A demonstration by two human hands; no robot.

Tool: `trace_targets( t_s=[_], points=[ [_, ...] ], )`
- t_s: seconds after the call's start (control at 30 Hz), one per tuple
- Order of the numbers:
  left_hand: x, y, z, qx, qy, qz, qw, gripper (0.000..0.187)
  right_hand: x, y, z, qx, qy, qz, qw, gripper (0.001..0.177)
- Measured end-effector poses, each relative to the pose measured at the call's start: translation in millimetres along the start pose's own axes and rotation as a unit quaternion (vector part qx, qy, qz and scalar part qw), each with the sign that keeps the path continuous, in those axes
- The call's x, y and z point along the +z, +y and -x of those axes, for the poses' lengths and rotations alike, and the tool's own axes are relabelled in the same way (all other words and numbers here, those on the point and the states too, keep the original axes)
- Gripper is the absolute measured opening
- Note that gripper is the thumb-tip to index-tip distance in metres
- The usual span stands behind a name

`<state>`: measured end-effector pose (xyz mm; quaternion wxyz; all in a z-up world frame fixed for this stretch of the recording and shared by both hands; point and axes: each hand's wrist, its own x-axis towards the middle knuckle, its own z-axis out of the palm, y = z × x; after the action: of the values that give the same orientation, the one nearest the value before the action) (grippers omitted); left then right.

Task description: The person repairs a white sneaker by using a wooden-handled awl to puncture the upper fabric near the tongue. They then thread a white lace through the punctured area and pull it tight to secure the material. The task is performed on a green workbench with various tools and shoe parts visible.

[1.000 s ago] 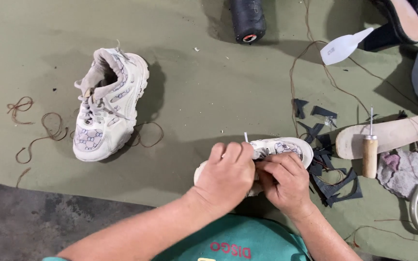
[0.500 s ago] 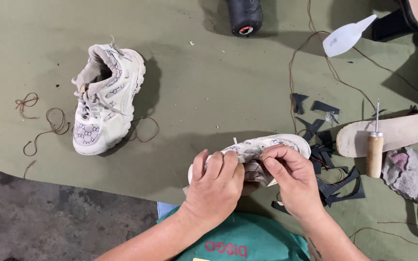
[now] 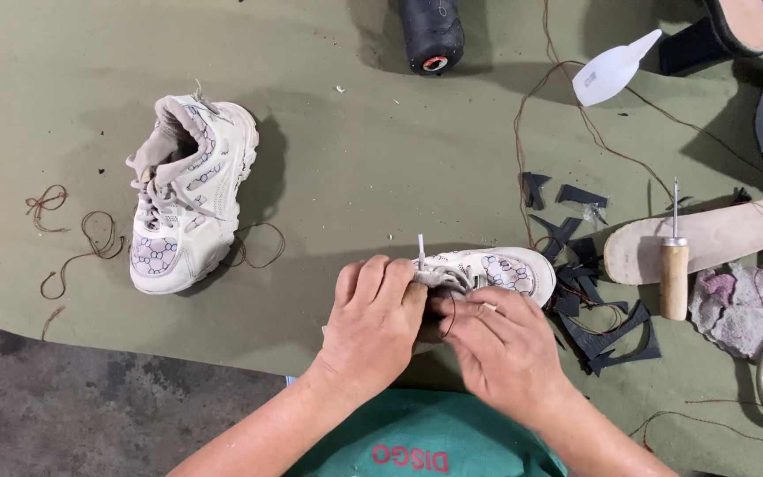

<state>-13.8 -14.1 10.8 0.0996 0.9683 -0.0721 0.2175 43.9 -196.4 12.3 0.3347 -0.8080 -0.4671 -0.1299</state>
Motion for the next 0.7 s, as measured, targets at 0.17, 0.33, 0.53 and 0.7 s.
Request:
trace_targets(
  t_s=[0.17, 0.33, 0.53, 0.7],
  points=[
    [1, -1, -3, 0.022, 0.006, -0.024, 0.999, 0.018, 3, 7, 18, -0.014, -0.05, 0.102, 0.993, 0.012],
    [3, 1, 3, 0.102, 0.069, -0.186, 0.975, 0.015, 15, 11, 15, 0.028, -0.044, 0.118, 0.992, 0.011],
    [8, -1, 4, 0.176, 0.049, -0.17, 0.968, 0.025, 27, 22, 12, 0.058, 0.013, -0.005, 0.998, 0.011],
    [12, 0, 4, 0.163, 0.043, -0.167, 0.972, 0.023, 27, 21, 11, 0.063, -0.004, -0.004, 0.998, 0.009]
  ],
)
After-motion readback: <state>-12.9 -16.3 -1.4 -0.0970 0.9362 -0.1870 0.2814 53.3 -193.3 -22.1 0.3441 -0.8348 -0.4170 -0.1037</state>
